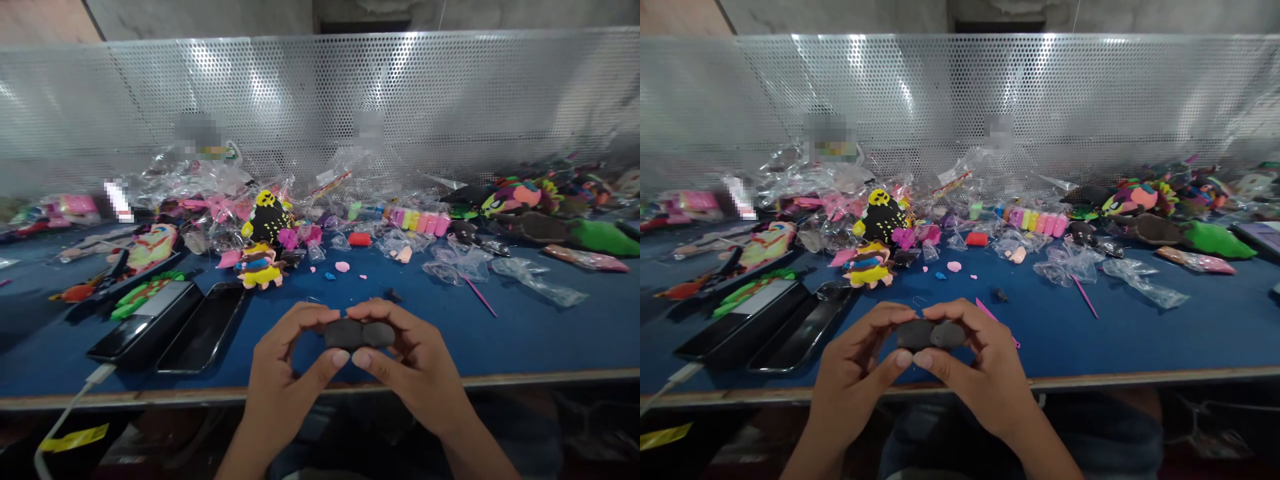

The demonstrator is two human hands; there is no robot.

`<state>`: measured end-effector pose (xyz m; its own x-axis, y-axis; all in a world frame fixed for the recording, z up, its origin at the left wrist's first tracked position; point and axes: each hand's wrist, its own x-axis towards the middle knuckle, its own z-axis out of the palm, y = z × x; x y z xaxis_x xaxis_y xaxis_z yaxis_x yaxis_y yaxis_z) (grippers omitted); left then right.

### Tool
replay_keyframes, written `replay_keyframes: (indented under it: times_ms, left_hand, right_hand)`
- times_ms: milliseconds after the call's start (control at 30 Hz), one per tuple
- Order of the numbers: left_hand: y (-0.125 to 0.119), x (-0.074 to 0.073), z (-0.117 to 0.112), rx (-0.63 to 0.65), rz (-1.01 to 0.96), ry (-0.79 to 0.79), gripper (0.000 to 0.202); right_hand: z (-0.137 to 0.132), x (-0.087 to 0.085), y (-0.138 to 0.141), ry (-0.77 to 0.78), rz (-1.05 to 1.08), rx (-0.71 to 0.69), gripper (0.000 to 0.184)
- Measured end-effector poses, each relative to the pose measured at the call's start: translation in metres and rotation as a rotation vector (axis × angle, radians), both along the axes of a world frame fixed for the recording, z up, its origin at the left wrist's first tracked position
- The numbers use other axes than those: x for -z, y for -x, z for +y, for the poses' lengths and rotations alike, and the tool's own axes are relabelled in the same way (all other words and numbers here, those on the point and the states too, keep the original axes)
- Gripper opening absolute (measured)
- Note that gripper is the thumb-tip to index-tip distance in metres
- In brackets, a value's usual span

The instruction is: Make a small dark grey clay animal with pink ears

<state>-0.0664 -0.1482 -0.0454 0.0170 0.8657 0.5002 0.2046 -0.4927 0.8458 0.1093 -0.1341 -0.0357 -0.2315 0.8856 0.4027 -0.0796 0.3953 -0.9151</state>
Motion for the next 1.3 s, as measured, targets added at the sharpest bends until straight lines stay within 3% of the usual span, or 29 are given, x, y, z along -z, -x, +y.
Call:
replay_keyframes:
  times_ms: [133, 267, 367, 467, 567, 800, 1067, 1167, 1300]
  left_hand:
    - [0.001, 0.002, -0.002, -0.087, -0.051, 0.032, 0.023]
    - [0.000, 0.003, -0.003, -0.035, -0.054, 0.115, 0.033]
    - [-0.001, 0.002, -0.001, -0.046, -0.109, 0.177, 0.027]
    - [-0.002, 0.001, 0.004, 0.039, -0.241, 0.261, 0.026]
    - [-0.002, 0.002, 0.008, 0.142, -0.312, 0.314, 0.024]
    - [-0.003, 0.004, 0.005, 0.248, -0.379, 0.372, 0.020]
    - [-0.003, 0.000, 0.007, 0.230, -0.378, 0.380, 0.018]
    - [0.005, 0.000, 0.011, 0.161, -0.404, 0.370, 0.021]
    - [0.022, 0.000, 0.027, -0.036, -0.524, 0.297, 0.025]
  right_hand:
    - [0.000, 0.003, 0.000, -0.040, 0.005, 0.054, 0.025]
    - [0.001, 0.006, 0.000, -0.091, -0.050, 0.119, 0.015]
    - [0.002, 0.006, -0.002, -0.181, -0.097, 0.140, 0.031]
    - [0.005, 0.006, -0.005, -0.289, -0.158, 0.146, 0.045]
    - [0.009, 0.005, -0.006, -0.351, -0.235, 0.144, 0.039]
    - [0.012, 0.005, -0.006, -0.413, -0.358, 0.177, 0.027]
    - [0.011, 0.005, -0.005, -0.453, -0.397, 0.138, 0.036]
    - [0.014, 0.004, -0.013, -0.433, -0.387, 0.177, 0.047]
    - [0.027, 0.004, -0.021, -0.357, -0.460, 0.377, 0.022]
